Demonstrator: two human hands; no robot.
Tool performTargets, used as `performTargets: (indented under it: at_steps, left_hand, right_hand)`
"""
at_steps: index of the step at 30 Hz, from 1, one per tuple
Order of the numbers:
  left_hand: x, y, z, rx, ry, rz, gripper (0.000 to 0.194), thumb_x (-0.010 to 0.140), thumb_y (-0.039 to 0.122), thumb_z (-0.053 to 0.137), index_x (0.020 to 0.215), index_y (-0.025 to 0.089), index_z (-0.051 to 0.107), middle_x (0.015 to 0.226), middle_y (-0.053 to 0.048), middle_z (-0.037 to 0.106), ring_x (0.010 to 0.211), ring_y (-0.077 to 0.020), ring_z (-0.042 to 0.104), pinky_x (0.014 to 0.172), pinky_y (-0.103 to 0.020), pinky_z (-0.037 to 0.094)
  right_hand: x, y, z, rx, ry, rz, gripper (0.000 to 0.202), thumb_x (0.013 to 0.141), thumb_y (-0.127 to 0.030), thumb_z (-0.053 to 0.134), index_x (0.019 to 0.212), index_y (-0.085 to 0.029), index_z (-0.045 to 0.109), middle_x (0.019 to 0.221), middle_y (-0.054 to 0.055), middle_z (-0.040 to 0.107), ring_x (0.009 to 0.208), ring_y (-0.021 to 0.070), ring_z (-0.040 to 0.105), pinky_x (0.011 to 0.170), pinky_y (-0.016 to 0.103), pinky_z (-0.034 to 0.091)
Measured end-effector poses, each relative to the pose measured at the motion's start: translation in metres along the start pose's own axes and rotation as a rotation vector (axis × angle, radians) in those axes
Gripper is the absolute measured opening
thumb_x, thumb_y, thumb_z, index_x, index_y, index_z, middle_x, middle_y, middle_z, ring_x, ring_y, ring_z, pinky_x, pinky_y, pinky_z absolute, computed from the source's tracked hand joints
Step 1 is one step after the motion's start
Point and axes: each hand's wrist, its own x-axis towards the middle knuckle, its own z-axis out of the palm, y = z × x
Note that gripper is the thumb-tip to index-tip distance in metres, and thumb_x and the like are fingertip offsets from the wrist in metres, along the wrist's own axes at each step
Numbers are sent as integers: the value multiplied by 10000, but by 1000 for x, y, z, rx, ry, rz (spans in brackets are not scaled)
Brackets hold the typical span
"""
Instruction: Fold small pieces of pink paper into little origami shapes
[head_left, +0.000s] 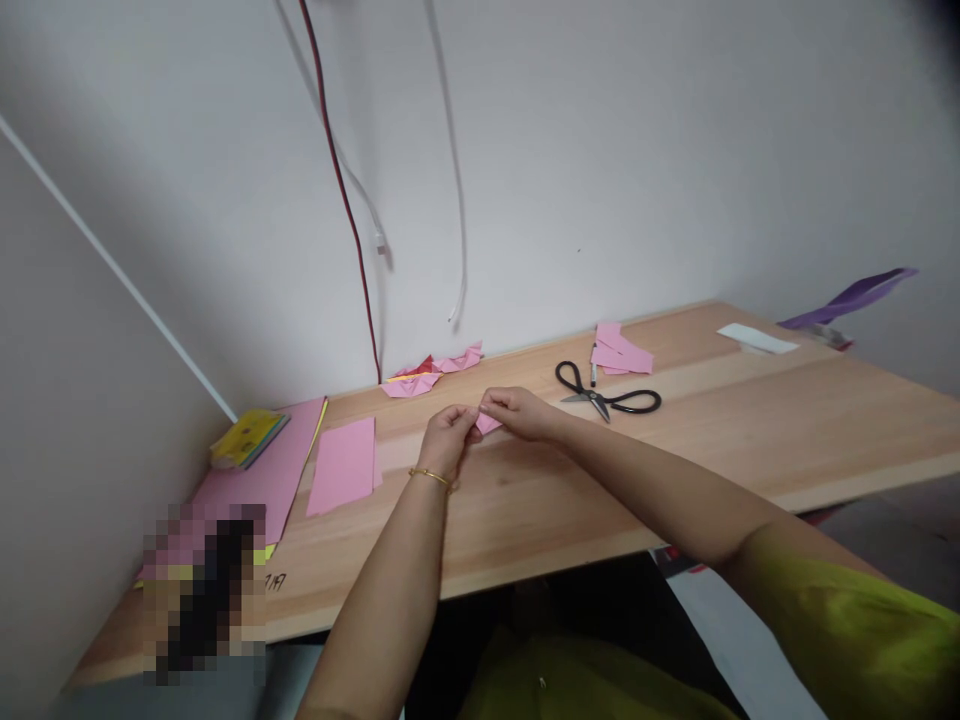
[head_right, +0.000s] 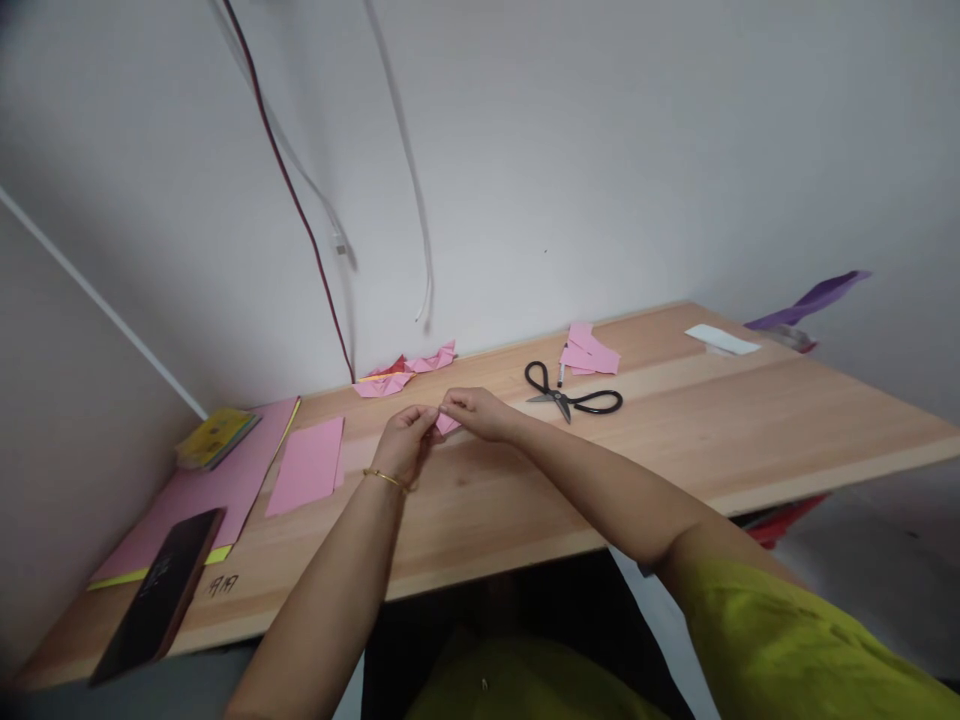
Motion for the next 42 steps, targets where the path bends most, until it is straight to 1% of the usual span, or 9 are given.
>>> performTargets:
  at_steps: [5, 11, 18, 22, 24, 27, 31, 34, 42]
  left_hand:
    - [0, 0, 1, -118, -49, 20, 227, 608, 331, 685, 638, 149, 553, 499, 36, 502, 464, -64, 426, 486, -191, 323]
    - [0, 2, 2, -232, -15, -19, 290, 597, 367, 711, 630, 146, 526, 516, 41, 483, 491, -68, 457, 552, -220, 419]
    - [-2, 7, 0, -399, -143, -316, 337, 694, 476, 630, 746, 157, 534, 677, -46, 617, 565, -136, 583, 633, -333, 494]
    - [-3, 7, -2, -470, -209, -460, 214, 773, 337, 575, 750, 124, 574, 745, -107, 660, 592, -132, 595, 686, -323, 497]
    - [-3, 6, -2, -475, -205, -454, 159, 778, 272, 569, 783, 114, 593, 729, -99, 659, 589, -127, 594, 688, -314, 498]
    - [-3, 6, -2, -456, -191, -413, 209, 771, 337, 581, 761, 128, 571, 716, -93, 659, 575, -132, 596, 660, -326, 505]
    - [-4, 4, 1, -352, -178, -280, 248, 675, 321, 691, 741, 137, 538, 706, -73, 652, 554, -117, 588, 615, -300, 507]
    - [-4, 2, 3, -283, -133, -195, 258, 606, 226, 734, 714, 129, 521, 668, -50, 633, 536, -99, 571, 593, -275, 502]
    - [2, -3, 2, -243, 12, -89, 281, 582, 267, 733, 711, 125, 528, 635, -24, 610, 497, -75, 539, 564, -254, 488]
  right_hand:
    - [1, -4, -1, 11, -28, -48, 268, 843, -358, 412, 690, -156, 499, 645, -19, 464, 640, 109, 432, 604, 214, 327]
    - [3, -4, 2, 9, 54, -54, 268, 843, -372, 416, 705, -159, 503, 660, -11, 479, 651, 115, 440, 612, 218, 334]
    - [0, -1, 2, 45, 199, -24, 288, 857, -385, 393, 675, -169, 452, 648, -19, 433, 638, 107, 408, 611, 217, 325]
    - [0, -2, 0, 92, 168, -27, 284, 855, -390, 399, 694, -167, 473, 656, -19, 438, 639, 105, 415, 608, 214, 329]
    - [0, -2, 0, 93, 156, -28, 281, 847, -391, 412, 708, -162, 499, 669, -13, 462, 653, 108, 431, 618, 216, 335]
    - [0, 0, 1, 72, 176, -18, 290, 841, -397, 420, 704, -159, 515, 671, -7, 482, 661, 114, 440, 625, 220, 338]
    - [1, 1, 1, 69, 182, 0, 304, 839, -407, 427, 688, -158, 514, 668, -6, 490, 653, 114, 443, 616, 224, 337]
    - [1, 0, 1, 85, 171, 25, 334, 857, -427, 388, 690, -163, 508, 635, -13, 473, 621, 113, 435, 598, 229, 335]
    - [0, 2, 0, 121, 109, 75, 298, 841, -420, 420, 720, -163, 509, 606, -23, 482, 585, 108, 446, 586, 228, 343]
